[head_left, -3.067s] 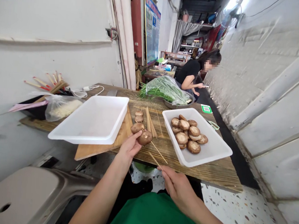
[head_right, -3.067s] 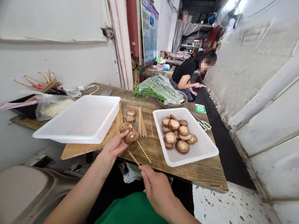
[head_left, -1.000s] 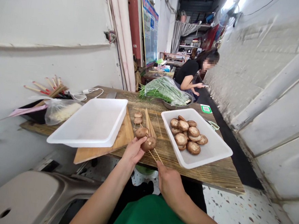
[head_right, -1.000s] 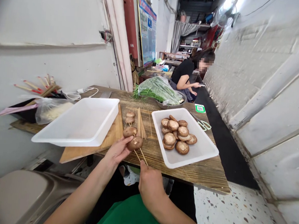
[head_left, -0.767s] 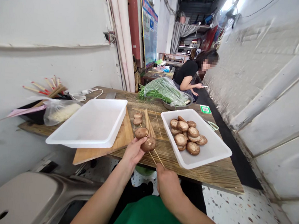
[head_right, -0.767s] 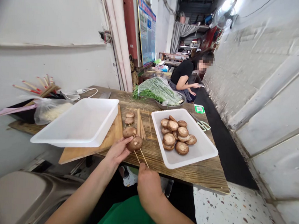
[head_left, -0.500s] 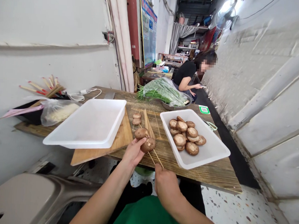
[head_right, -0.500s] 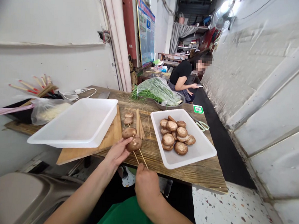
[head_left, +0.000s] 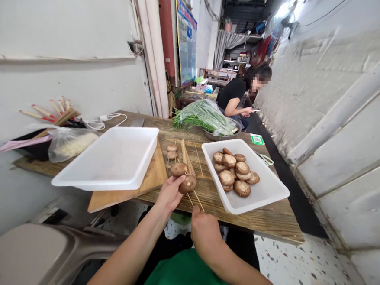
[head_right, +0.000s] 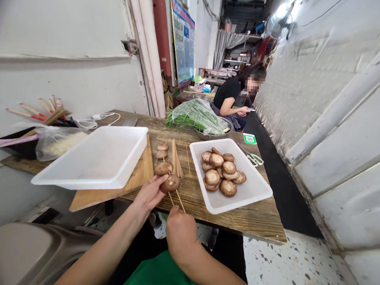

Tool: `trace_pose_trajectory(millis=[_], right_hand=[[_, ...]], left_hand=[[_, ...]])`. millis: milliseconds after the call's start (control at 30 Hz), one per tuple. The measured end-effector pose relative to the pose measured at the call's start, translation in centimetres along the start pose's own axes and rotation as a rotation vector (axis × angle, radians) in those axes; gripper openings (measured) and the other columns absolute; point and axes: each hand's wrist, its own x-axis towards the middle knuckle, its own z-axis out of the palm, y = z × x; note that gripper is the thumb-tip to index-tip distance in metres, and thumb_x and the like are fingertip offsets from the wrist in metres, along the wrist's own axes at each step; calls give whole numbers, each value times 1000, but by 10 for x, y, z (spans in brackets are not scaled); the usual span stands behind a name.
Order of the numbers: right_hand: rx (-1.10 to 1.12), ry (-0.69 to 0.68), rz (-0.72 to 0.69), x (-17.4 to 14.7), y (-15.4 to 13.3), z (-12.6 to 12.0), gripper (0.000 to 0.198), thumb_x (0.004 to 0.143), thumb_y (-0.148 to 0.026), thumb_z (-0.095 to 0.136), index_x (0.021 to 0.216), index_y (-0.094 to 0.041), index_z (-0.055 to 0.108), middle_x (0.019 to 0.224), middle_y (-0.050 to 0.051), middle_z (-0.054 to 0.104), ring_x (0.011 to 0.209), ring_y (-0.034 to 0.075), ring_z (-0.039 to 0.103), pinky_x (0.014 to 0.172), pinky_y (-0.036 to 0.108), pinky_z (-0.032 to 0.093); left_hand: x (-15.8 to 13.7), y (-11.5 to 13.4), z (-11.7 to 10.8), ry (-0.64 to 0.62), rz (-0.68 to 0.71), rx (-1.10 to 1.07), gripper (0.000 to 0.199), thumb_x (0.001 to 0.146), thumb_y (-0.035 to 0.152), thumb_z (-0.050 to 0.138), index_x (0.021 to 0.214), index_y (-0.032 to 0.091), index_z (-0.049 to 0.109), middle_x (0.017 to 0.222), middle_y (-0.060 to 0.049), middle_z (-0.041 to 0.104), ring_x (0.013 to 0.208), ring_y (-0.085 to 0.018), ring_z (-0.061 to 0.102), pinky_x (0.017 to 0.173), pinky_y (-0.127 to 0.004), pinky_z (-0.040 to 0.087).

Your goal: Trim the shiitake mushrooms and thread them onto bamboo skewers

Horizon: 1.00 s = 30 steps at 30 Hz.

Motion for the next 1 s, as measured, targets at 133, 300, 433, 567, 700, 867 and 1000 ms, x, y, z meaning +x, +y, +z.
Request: trace_pose_trajectory(millis=[133, 300, 433, 567, 700, 867, 1000], right_hand=[[0, -16, -11, 2, -3, 0, 26, 77, 3, 41, 95, -5, 58, 78, 17, 67, 69, 25, 68, 58, 31, 51], [8, -45, 4, 5, -5, -4, 27, 76, 4, 41, 96, -3, 58, 80, 19, 67, 72, 26, 68, 59, 31, 51], [20, -73, 14, 8, -5, -6, 27, 76, 4, 41, 96, -3, 58, 82, 20, 68, 76, 27, 68, 62, 33, 51], [42, -108, 38, 11, -5, -7, 28, 75, 5, 41, 95, -3, 60, 84, 20, 68, 78, 28, 67, 64, 35, 51], [73, -129, 56, 14, -5, -5, 29, 76, 5, 40, 95, -3, 60, 87, 21, 68, 80, 29, 67, 66, 36, 52], [88, -138, 77, 17, -4, -2, 29, 77, 4, 39, 96, -2, 60, 87, 21, 68, 81, 28, 67, 67, 35, 51], [96, -139, 85, 20, -2, 2, 28, 78, 2, 39, 96, -2, 60, 88, 22, 68, 81, 28, 67, 68, 34, 51]], left_hand=[[-1, 0, -2, 21, -14, 12, 14, 74, -2, 53, 78, 9, 61, 73, -5, 67, 66, -10, 63, 72, -22, 51], [3, -3, -6, 29, -33, 12, 13, 74, -2, 53, 75, 7, 61, 70, -7, 67, 62, -11, 63, 67, -22, 51], [9, -9, -10, 56, -78, 6, 13, 74, -3, 52, 75, 7, 59, 69, -8, 67, 60, -13, 63, 64, -24, 52], [13, -15, -14, 84, -130, 7, 13, 74, -4, 53, 75, 8, 57, 67, -8, 66, 57, -14, 62, 59, -25, 52], [16, -20, -16, 91, -161, 8, 13, 74, -4, 52, 73, 8, 57, 66, -9, 66, 56, -13, 62, 57, -25, 52], [20, -24, -16, 73, -182, 13, 13, 76, -3, 50, 73, 7, 58, 67, -10, 67, 57, -13, 62, 59, -25, 52], [23, -27, -18, 46, -187, 17, 13, 77, -2, 51, 74, 7, 60, 70, -11, 67, 60, -14, 63, 61, -25, 53]])
